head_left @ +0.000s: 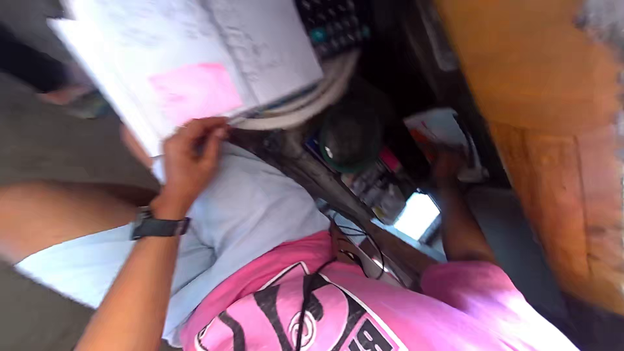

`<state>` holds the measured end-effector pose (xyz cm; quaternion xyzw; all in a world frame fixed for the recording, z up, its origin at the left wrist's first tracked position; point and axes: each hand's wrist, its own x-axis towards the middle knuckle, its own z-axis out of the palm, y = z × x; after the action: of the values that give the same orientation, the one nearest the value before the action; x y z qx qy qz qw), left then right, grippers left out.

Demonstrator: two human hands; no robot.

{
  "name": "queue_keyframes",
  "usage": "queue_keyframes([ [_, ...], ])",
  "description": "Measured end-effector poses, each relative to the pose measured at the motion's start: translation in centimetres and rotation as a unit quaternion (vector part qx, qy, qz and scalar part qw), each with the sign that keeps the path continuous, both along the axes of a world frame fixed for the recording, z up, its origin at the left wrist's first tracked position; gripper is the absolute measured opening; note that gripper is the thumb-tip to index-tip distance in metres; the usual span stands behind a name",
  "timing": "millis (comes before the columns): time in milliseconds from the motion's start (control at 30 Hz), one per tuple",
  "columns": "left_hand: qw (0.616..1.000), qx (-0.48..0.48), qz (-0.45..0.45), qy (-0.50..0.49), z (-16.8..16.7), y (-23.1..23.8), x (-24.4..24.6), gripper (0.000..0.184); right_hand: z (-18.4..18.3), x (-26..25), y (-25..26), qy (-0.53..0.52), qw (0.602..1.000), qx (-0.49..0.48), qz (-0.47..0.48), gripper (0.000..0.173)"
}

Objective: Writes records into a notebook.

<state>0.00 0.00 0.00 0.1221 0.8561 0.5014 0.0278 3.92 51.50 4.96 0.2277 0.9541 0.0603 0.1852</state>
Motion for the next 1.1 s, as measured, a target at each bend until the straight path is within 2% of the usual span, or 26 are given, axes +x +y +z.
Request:
queue_keyframes([
  [67,1.000,0.009,0.015,-0.008,-0.3,0.2,-0.1,0.038,0.0,0.5,1.0,0.025,0.999,0.018,-0.037,0.033],
  [200,0.997,0.044,0.058,-0.005,-1.0,0.4,0.2,0.037,-1.8,1.2,2.4,0.140,0.990,-0.015,-0.027,0.034],
  [333,0.996,0.061,0.070,-0.011,-1.4,0.5,0.2,0.035,-3.7,2.3,4.3,0.099,0.993,0.012,-0.067,0.034],
  [467,0.994,0.072,0.075,-0.017,-1.2,0.3,0.4,0.034,-3.7,1.9,4.6,0.146,0.987,0.011,-0.060,0.032],
  [567,0.994,0.083,0.070,-0.022,-1.3,0.2,0.4,0.033,-3.3,2.1,4.7,0.196,0.980,0.003,-0.019,0.031],
  [700,0.992,0.096,0.083,-0.027,-1.1,0.7,0.3,0.033,-4.8,3.6,5.3,0.288,0.958,0.008,0.011,0.026],
  [833,0.991,0.100,0.088,-0.026,-1.3,0.6,0.4,0.031,-7.4,4.6,6.4,0.334,0.937,-0.015,-0.102,0.028],
  [900,0.991,0.099,0.088,-0.032,-1.2,0.5,0.4,0.032,-8.0,4.7,7.1,0.341,0.934,-0.030,-0.102,0.029],
  [1000,0.989,0.103,0.094,-0.040,-0.9,0.6,0.5,0.033,-5.6,4.6,5.0,0.318,0.940,-0.030,-0.119,0.039],
  [1100,0.987,0.109,0.113,-0.037,-0.8,0.9,0.7,0.031,-6.1,5.5,3.7,0.411,0.886,-0.018,-0.215,0.053],
])
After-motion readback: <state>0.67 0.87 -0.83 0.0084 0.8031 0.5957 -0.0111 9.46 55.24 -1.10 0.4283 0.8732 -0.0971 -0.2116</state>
